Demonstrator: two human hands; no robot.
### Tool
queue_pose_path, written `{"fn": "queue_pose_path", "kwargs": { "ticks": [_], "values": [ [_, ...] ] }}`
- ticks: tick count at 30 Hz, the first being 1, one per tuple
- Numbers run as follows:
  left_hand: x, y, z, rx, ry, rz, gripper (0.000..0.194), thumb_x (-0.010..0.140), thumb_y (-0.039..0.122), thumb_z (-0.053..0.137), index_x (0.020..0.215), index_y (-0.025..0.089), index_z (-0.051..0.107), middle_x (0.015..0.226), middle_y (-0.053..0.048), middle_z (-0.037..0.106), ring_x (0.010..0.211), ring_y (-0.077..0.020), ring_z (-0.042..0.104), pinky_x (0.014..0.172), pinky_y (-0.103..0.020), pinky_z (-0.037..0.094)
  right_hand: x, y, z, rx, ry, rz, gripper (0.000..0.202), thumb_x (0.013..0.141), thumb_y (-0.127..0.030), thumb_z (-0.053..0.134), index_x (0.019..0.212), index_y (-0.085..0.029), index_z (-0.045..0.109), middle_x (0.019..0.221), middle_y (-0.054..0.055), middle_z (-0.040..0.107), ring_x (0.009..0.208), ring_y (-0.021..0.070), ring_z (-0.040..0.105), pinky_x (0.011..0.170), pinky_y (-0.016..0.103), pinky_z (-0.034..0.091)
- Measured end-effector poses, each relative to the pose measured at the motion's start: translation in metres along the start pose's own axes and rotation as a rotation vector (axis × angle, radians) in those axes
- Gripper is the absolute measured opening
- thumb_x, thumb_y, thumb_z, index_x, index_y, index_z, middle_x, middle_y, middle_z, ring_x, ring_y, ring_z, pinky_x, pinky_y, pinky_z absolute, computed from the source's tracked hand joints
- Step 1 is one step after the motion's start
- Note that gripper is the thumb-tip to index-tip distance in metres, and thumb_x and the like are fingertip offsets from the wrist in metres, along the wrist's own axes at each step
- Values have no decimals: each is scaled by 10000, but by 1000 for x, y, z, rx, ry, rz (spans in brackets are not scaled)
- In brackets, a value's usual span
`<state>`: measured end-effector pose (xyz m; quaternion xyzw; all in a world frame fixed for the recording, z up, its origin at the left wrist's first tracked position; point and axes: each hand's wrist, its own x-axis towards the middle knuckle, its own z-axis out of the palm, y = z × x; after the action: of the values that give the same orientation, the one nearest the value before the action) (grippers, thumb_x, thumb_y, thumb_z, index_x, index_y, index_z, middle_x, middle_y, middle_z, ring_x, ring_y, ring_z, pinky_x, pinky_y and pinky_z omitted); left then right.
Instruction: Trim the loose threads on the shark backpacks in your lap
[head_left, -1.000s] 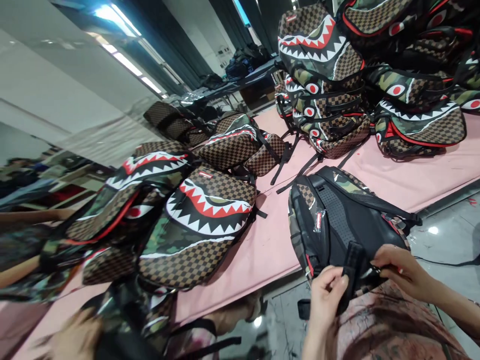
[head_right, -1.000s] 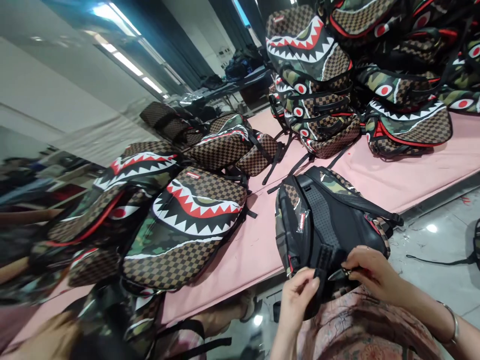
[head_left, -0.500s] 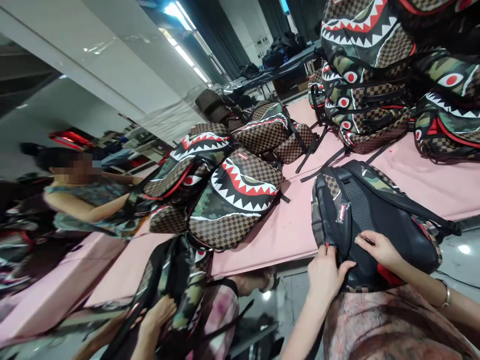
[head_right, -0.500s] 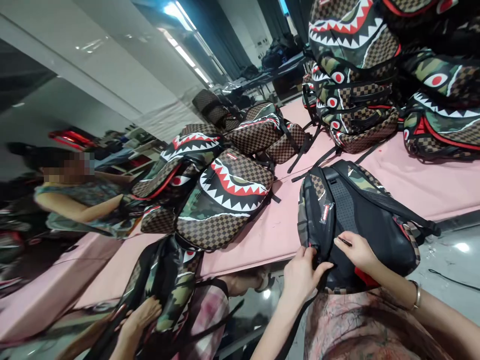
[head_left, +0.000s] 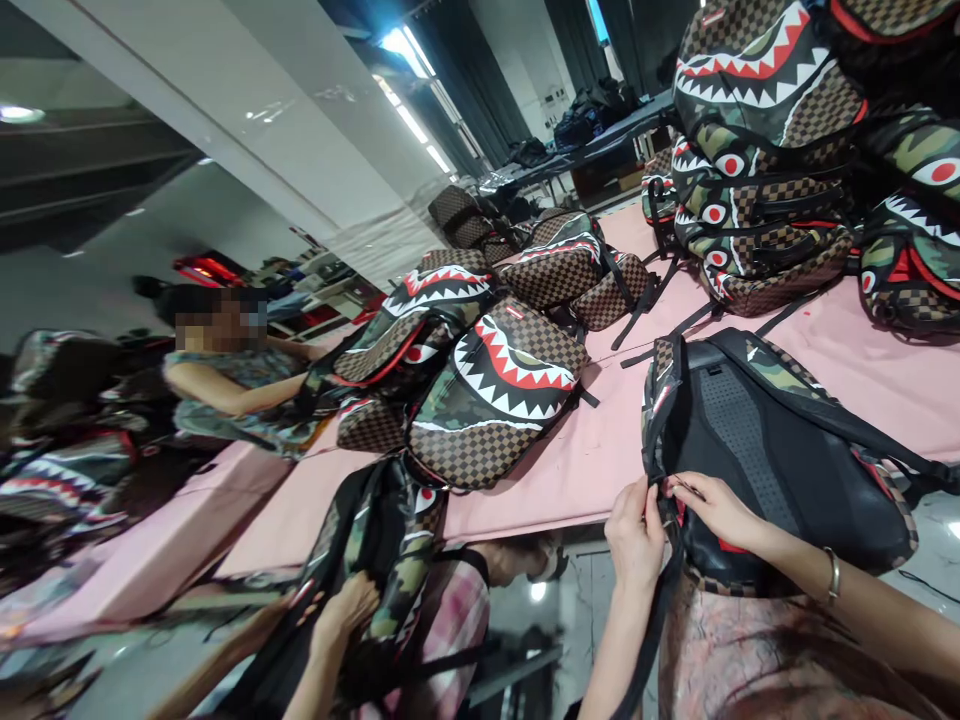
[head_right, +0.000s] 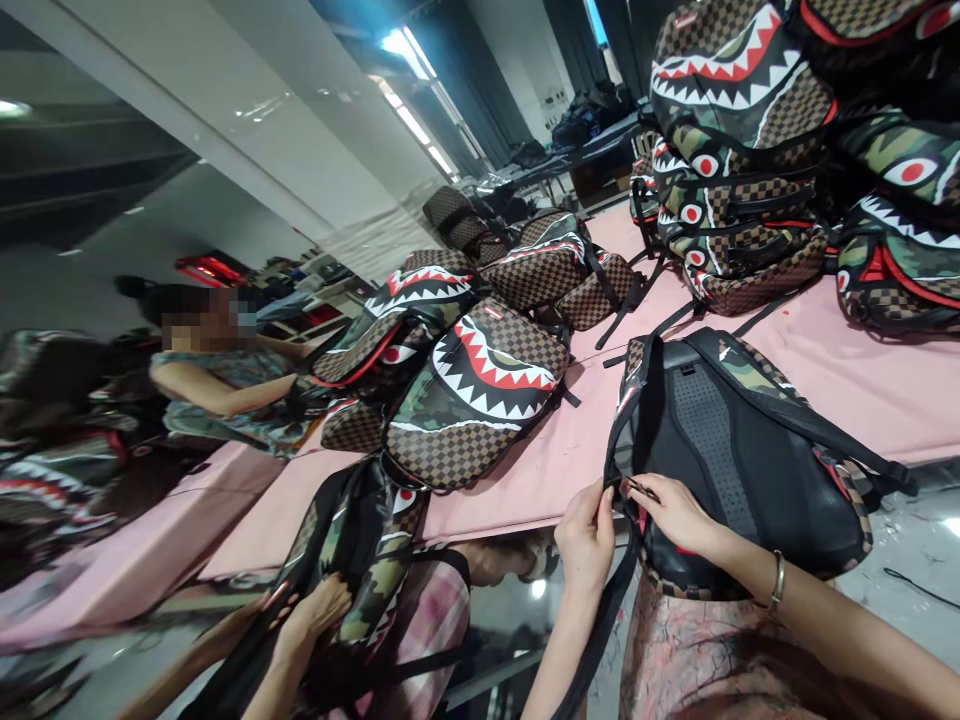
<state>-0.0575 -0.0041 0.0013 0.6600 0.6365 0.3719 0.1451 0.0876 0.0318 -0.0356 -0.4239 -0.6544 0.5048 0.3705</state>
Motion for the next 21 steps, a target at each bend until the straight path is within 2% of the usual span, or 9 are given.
{"fn": "queue_pose_path", "kwargs": {
  "ticks": [3, 6, 8, 10, 12, 14, 18, 20, 21],
  "values": [
    [5, -15, 10, -137, 168, -109, 232, 809, 257, 489, 956, 165, 643, 929, -92, 658, 879, -185, 592, 811, -301, 432, -10, 2, 18, -99, 38, -32, 300, 785, -136, 400, 997, -193, 605, 990, 49, 624, 924, 186, 580, 829, 339, 463],
    [17, -24, 23, -520, 330, -415, 220, 752, 290, 572, 908, 156, 649, 936, -81, 657, 889, -175, 590, 843, -299, 429, -33, 11, 41, -146, 71, -106, 636, 649, 2, 337, 1229, -220, 477, 1242, 57, 500, 948, 153, 585, 843, 313, 474],
    [24, -24, 28, -858, 323, -617, 232, 716, 322, 611, 860, 141, 639, 894, -79, 659, 850, -168, 604, 807, -294, 454, -46, 16, 51, -128, 52, -161, 737, 619, 13, 322, 1311, -230, 393, 1358, 56, 383, 992, 154, 577, 866, 311, 472],
    [28, -17, 30, -1065, 236, -718, 263, 681, 356, 641, 802, 123, 626, 826, -90, 660, 777, -176, 621, 725, -298, 485, -49, 18, 53, -69, 74, -159, 647, 663, -16, 338, 1268, -216, 455, 1335, 61, 418, 1060, 179, 543, 917, 339, 442],
    [27, -9, 29, -1134, 174, -730, 289, 652, 367, 667, 779, 112, 621, 798, -97, 658, 744, -181, 626, 678, -294, 492, -43, 15, 45, 31, 155, -67, 437, 757, -97, 373, 1143, -199, 551, 1215, 74, 537, 1079, 197, 527, 952, 370, 407],
    [23, -1, 29, -1182, 178, -714, 285, 636, 347, 689, 779, 110, 624, 797, -81, 654, 730, -155, 618, 672, -259, 481, -30, 10, 36, 154, 226, 36, 295, 805, -208, 436, 1067, -194, 570, 1100, 74, 602, 1044, 201, 545, 947, 378, 402],
    [16, 6, 33, -1207, 148, -681, 289, 655, 331, 680, 821, 100, 625, 810, -70, 650, 728, -136, 602, 717, -252, 464, -10, 2, 27, 292, 244, 141, 260, 707, -308, 593, 924, -165, 582, 904, 55, 636, 800, 195, 602, 756, 328, 482],
    [13, 5, 32, -1099, 124, -613, 335, 689, 322, 651, 951, 118, 605, 902, -88, 644, 804, -160, 604, 777, -294, 459, -7, 1, 29, 309, 278, 191, 228, 677, -337, 615, 809, -157, 573, 774, 32, 617, 645, 165, 570, 644, 300, 476],
    [11, 4, 30, -970, 158, -536, 346, 708, 307, 635, 1006, 135, 590, 962, -96, 630, 860, -170, 595, 811, -311, 449, -7, 1, 29, 318, 294, 198, 226, 675, -349, 615, 780, -155, 566, 742, 25, 604, 620, 157, 551, 628, 292, 466]
  ]
}}
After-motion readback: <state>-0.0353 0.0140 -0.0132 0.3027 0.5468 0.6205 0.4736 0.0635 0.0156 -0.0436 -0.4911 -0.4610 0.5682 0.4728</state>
